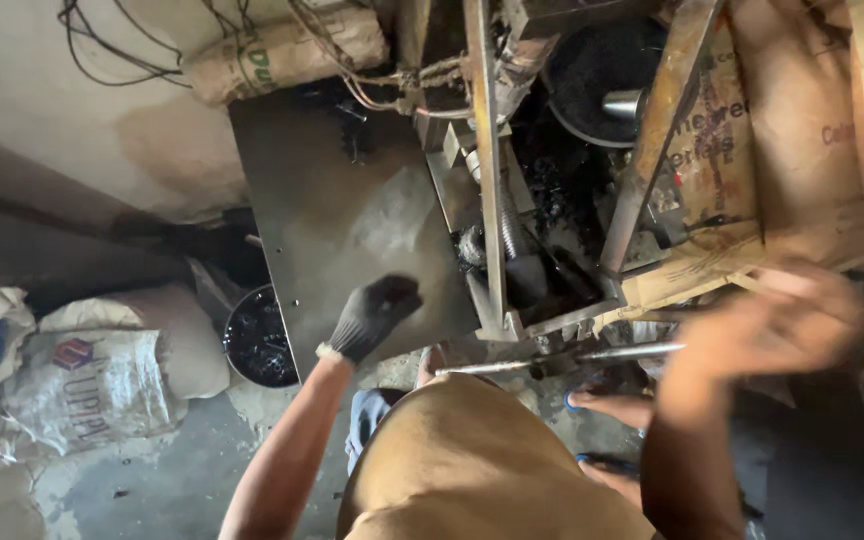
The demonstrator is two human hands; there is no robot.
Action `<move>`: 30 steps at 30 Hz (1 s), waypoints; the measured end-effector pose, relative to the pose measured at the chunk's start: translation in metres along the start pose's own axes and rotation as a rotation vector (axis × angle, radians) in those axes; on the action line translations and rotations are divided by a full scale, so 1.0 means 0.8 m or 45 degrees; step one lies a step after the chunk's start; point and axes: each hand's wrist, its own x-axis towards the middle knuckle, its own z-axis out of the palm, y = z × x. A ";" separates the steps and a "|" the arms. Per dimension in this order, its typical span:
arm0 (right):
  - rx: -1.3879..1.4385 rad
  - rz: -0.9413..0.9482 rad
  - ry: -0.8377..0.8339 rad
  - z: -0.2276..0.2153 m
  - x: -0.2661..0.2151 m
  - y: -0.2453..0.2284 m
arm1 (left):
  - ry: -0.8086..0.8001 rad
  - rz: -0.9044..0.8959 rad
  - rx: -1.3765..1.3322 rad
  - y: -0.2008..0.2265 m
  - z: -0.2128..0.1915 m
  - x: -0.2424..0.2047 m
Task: The person operates a manual press machine by placing small metal pieces into a mold, pulling a lever to activate the press, and then removing the formed pieces. This cycle is repeated multiple times throughout the video.
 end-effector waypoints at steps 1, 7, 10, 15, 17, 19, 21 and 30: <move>0.045 0.040 -0.172 0.033 -0.022 0.004 | 0.047 0.001 0.141 0.012 0.008 0.029; 0.132 0.465 -0.722 0.253 -0.077 0.146 | 0.591 0.410 0.532 0.070 0.050 0.195; -0.255 0.344 -0.994 0.302 -0.100 0.227 | 0.693 0.050 0.493 0.078 0.066 0.256; 0.010 0.721 -1.254 0.310 -0.144 0.293 | 0.693 -0.042 0.632 0.056 0.079 0.313; 0.104 0.961 -1.302 0.308 -0.148 0.299 | 0.679 -0.098 0.670 0.051 0.080 0.327; 0.123 1.071 -1.366 0.308 -0.148 0.302 | 0.689 -0.255 0.614 0.050 0.079 0.335; 0.226 1.317 -1.428 0.313 -0.151 0.304 | 0.706 -0.179 0.643 0.050 0.073 0.330; 0.593 1.827 -0.981 0.362 -0.179 0.349 | 0.635 0.342 0.406 0.042 -0.015 0.197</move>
